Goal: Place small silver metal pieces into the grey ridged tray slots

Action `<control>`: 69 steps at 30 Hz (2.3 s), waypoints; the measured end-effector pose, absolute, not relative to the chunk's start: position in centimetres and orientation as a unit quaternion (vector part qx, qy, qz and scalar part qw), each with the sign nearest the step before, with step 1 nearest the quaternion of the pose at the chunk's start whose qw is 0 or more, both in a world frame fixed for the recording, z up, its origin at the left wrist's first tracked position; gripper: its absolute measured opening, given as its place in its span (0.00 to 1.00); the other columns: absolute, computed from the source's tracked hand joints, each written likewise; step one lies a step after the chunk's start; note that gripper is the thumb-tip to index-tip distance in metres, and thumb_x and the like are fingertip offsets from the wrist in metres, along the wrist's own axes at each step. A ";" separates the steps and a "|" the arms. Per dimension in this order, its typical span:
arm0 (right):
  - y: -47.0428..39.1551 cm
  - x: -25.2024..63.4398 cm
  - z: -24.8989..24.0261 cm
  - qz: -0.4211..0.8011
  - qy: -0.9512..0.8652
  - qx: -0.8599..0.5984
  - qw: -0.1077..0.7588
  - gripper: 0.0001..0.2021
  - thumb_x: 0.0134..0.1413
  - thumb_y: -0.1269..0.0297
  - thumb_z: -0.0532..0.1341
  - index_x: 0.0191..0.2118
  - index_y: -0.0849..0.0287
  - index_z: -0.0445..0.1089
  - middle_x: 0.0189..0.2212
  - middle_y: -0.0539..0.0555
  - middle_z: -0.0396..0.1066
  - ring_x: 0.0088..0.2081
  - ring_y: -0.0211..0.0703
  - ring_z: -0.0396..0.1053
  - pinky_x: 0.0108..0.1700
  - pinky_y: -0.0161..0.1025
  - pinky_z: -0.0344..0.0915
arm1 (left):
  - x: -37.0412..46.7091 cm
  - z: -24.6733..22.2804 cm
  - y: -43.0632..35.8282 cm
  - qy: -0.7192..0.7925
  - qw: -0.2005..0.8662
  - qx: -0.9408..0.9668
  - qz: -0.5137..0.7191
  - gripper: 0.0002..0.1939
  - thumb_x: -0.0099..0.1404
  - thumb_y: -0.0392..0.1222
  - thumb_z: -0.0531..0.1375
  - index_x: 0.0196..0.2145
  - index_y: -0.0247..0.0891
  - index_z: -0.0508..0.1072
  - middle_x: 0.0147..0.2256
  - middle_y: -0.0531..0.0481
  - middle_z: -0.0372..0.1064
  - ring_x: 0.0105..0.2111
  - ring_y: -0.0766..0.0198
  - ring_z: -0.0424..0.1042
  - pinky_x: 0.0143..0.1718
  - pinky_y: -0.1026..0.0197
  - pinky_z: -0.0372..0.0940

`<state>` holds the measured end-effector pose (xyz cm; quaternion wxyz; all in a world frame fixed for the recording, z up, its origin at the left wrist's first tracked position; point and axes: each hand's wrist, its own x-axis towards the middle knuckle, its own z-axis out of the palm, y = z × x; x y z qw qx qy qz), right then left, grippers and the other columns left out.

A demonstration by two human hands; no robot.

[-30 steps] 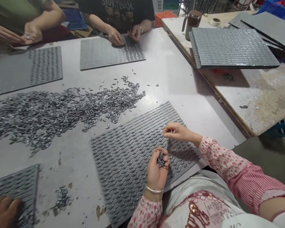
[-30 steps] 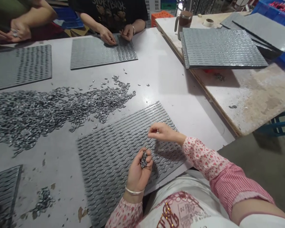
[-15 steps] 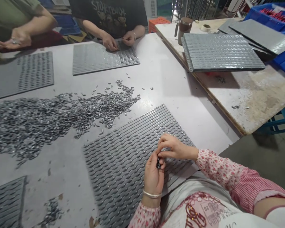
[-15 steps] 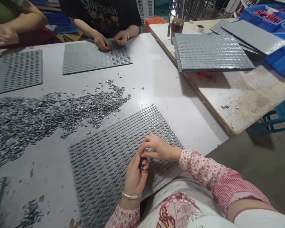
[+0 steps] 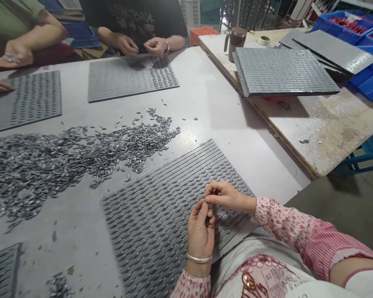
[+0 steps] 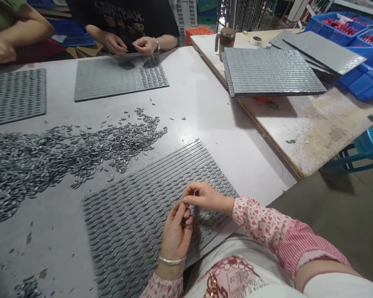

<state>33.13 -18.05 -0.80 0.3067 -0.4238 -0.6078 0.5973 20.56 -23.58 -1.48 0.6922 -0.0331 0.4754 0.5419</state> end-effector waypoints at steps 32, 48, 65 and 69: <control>-12.7 36.7 -2.0 0.476 -0.765 -0.361 0.241 0.05 0.53 0.65 0.62 0.35 0.61 0.69 0.31 0.51 0.68 0.34 0.37 0.64 0.38 0.34 0.62 | 20.8 -1.3 -23.7 0.426 0.746 -0.091 0.504 0.05 0.57 0.34 0.62 0.34 0.31 0.73 0.29 0.52 0.64 0.22 0.77 0.60 0.17 0.76 0.57; -9.7 39.4 -4.3 0.318 -0.746 -0.530 0.249 0.05 0.55 0.73 0.57 0.34 0.61 0.70 0.31 0.52 0.70 0.36 0.38 0.64 0.43 0.37 0.59 | 20.6 -0.2 -23.8 0.428 0.771 -0.088 0.464 0.06 0.61 0.34 0.56 0.37 0.33 0.70 0.27 0.52 0.63 0.20 0.75 0.58 0.18 0.73 0.57; -9.6 39.1 -4.8 0.255 -0.749 -0.572 0.219 0.01 0.52 0.72 0.59 0.31 0.62 0.69 0.30 0.53 0.66 0.35 0.41 0.61 0.42 0.38 0.59 | 20.8 -1.3 -24.0 0.401 0.776 -0.098 0.478 0.05 0.59 0.34 0.60 0.36 0.33 0.72 0.31 0.50 0.63 0.24 0.75 0.61 0.20 0.73 0.59; -13.1 37.7 -2.0 0.499 -0.727 -0.409 0.235 0.07 0.57 0.64 0.57 0.36 0.62 0.69 0.29 0.51 0.69 0.31 0.35 0.64 0.34 0.33 0.62 | 21.1 -1.0 -23.8 0.423 0.760 -0.071 0.488 0.06 0.59 0.34 0.61 0.36 0.32 0.72 0.30 0.51 0.63 0.23 0.76 0.60 0.19 0.74 0.59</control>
